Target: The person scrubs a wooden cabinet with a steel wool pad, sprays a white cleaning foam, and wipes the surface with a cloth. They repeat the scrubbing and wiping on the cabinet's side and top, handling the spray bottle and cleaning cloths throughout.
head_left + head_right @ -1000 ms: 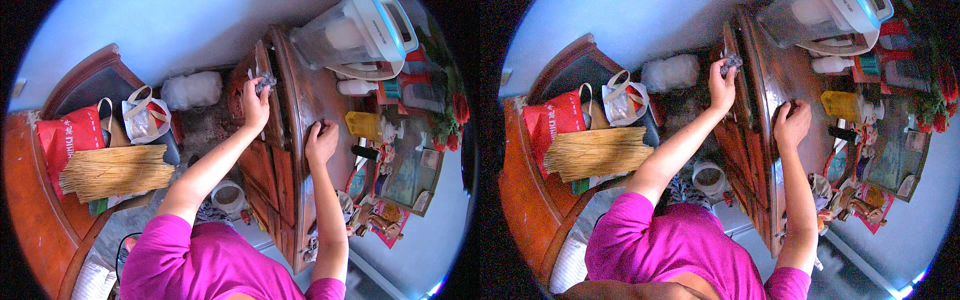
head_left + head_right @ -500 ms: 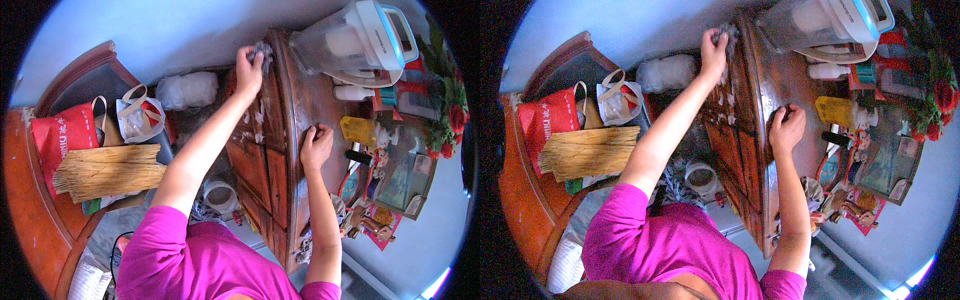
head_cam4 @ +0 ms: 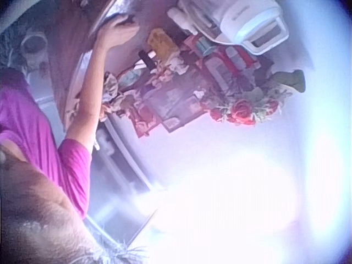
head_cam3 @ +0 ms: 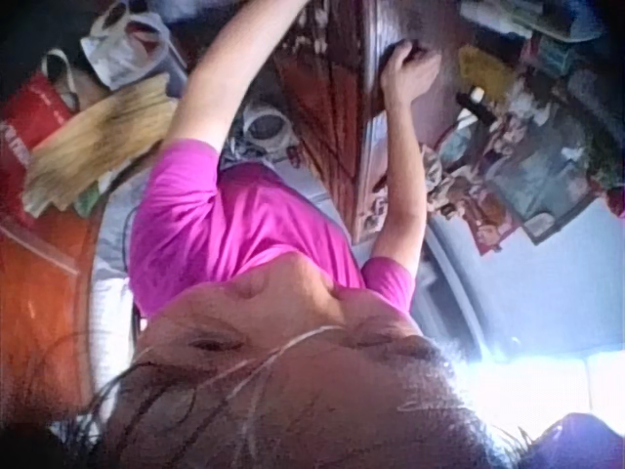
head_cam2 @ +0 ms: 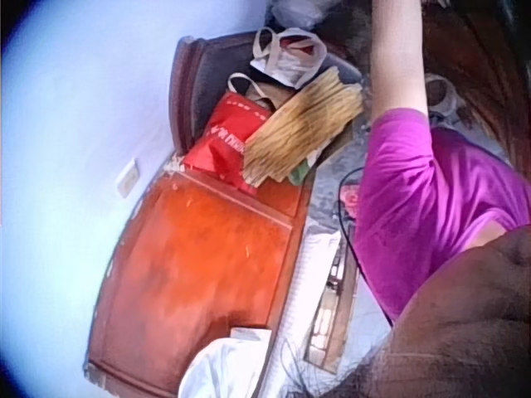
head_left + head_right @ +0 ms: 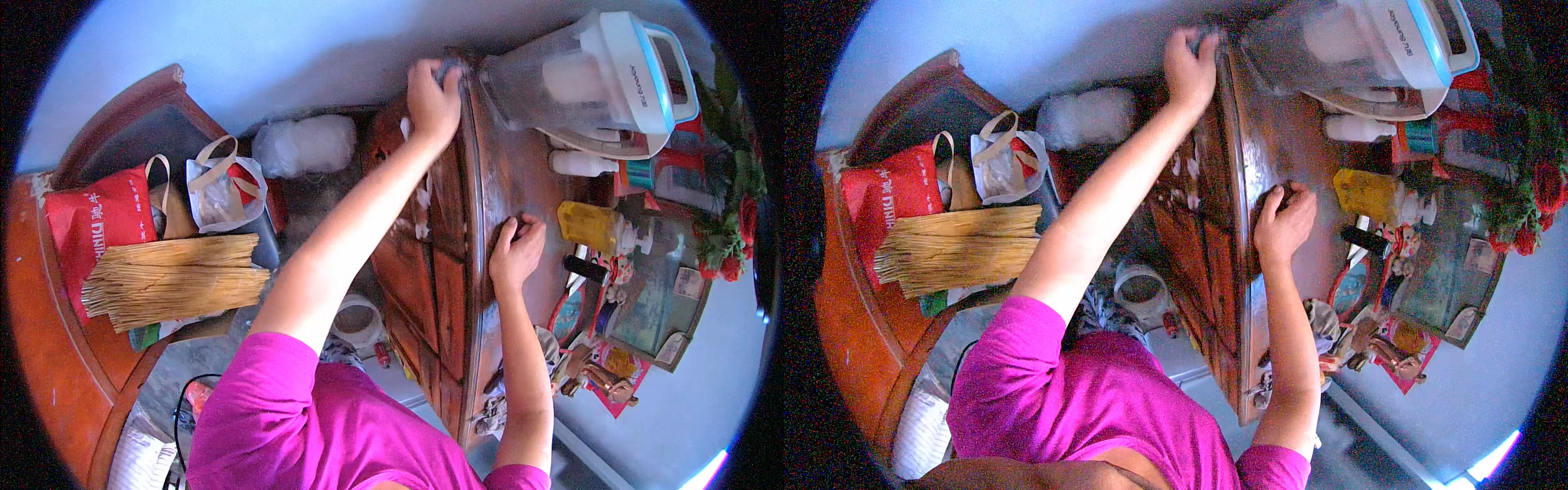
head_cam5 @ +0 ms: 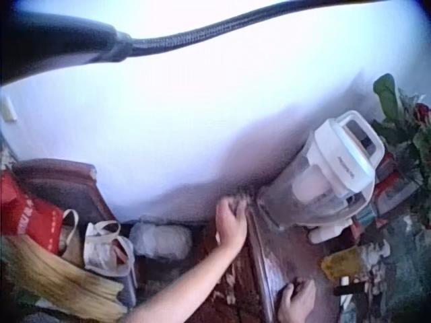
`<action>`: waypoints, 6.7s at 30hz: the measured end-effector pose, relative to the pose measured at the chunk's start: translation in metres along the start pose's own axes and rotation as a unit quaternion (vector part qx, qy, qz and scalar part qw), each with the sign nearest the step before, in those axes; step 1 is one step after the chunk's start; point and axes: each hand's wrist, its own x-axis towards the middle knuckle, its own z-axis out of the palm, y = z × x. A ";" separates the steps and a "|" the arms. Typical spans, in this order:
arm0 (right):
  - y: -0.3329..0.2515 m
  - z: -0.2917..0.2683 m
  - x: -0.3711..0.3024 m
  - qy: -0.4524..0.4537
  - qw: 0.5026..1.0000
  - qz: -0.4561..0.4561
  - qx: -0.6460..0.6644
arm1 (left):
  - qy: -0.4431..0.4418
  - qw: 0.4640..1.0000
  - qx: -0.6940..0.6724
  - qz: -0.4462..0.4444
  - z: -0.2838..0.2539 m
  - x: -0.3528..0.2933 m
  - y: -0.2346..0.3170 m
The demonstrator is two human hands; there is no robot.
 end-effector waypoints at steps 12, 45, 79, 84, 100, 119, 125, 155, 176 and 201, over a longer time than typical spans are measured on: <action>0.004 -0.001 0.001 0.011 1.000 -0.001 -0.007 | -0.005 1.000 -0.007 -0.027 0.004 -0.010 0.006; 0.005 0.003 0.001 0.028 0.999 -0.035 0.007 | -0.085 0.986 0.085 0.113 -0.011 0.008 0.026; 0.004 0.000 0.000 0.028 1.000 -0.003 -0.006 | -0.322 0.928 0.085 0.165 -0.095 -0.082 0.037; 0.008 -0.004 0.000 0.023 1.000 -0.001 -0.004 | -0.386 0.919 -0.026 0.078 -0.118 -0.098 0.033; 0.015 -0.001 0.000 0.025 1.000 0.006 0.000 | -0.267 0.964 -0.002 0.014 -0.044 -0.036 0.027; 0.007 -0.001 0.003 0.019 1.000 -0.014 0.009 | -0.036 0.995 -0.090 -0.012 -0.007 0.052 -0.025; 0.003 -0.001 0.003 0.022 1.000 -0.012 0.005 | -0.092 0.995 -0.015 0.047 -0.022 -0.015 0.004; 0.042 -0.063 -0.095 0.032 0.922 0.044 0.383 | -0.393 0.833 0.245 0.302 -0.104 -0.114 0.077; 0.126 -0.151 -0.317 0.138 0.989 -0.018 0.054 | -0.339 0.848 0.241 0.328 -0.119 -0.166 0.107; 0.151 -0.142 -0.337 0.032 0.989 0.126 -0.064 | -0.416 0.907 -0.004 0.058 -0.251 -0.472 0.138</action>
